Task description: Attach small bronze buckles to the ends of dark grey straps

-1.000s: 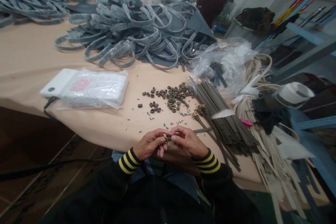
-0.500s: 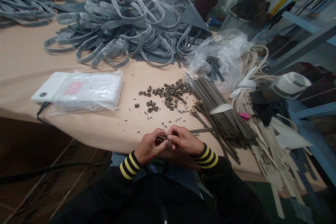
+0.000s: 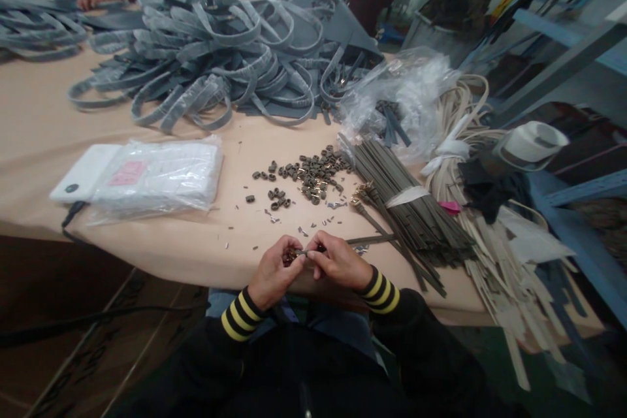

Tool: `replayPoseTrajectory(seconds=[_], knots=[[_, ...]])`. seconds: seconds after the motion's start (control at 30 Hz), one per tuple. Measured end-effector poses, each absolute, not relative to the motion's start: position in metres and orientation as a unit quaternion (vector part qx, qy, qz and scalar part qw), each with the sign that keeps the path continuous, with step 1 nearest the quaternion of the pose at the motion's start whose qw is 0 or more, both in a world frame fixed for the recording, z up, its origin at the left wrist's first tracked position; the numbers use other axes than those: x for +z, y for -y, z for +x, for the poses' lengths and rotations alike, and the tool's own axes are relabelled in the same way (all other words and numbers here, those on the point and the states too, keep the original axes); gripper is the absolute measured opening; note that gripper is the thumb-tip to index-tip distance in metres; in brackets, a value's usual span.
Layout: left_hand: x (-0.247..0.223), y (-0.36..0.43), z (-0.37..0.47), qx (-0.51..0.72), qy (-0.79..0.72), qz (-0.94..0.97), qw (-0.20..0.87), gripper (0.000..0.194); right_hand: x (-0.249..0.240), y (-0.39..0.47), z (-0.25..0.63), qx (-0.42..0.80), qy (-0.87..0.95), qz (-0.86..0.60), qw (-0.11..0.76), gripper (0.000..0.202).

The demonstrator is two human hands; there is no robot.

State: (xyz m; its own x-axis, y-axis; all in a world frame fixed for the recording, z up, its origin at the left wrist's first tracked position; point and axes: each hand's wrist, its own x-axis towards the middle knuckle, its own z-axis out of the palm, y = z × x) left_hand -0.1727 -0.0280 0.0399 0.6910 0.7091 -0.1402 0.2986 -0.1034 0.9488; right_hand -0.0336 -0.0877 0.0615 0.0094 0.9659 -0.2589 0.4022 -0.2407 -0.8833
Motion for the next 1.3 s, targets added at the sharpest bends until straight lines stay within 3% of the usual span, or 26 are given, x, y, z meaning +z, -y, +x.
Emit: replayPoseTrajectory(seconds=[0.13,0.23,0.3,0.43,0.5,0.87,1.07,1.3], knots=[[0.042,0.025,-0.175,0.170,-0.357,0.707,0.586,0.013,0.067,0.090,-0.024,0.406,0.596,-0.632,0.283,0.017],[0.044,0.023,-0.175,0.167,-0.363,0.707,0.583,0.011,0.073,0.093,-0.011,0.260,0.634,-0.676,0.272,0.033],[0.046,0.023,-0.174,0.174,-0.355,0.713,0.579,0.011,0.075,0.094,-0.005,0.189,0.667,-0.685,0.225,0.028],[0.049,0.023,-0.174,0.173,-0.340,0.721,0.579,0.013,0.078,0.093,-0.003,0.235,0.715,-0.653,0.090,0.018],[0.049,0.023,-0.174,0.165,-0.333,0.720,0.586,0.013,0.079,0.091,-0.006,0.284,0.712,-0.639,0.064,0.017],[0.044,0.022,-0.171,0.133,-0.286,0.784,0.535,0.009,0.075,0.092,-0.013,0.456,0.660,-0.579,0.148,0.015],[0.041,0.023,-0.172,0.123,-0.266,0.827,0.479,0.007,0.064,0.091,-0.018,0.408,0.654,-0.610,0.183,0.021],[0.033,0.027,-0.169,0.127,-0.242,0.869,0.413,0.015,0.058,0.093,-0.012,0.457,0.602,-0.606,0.246,0.023]])
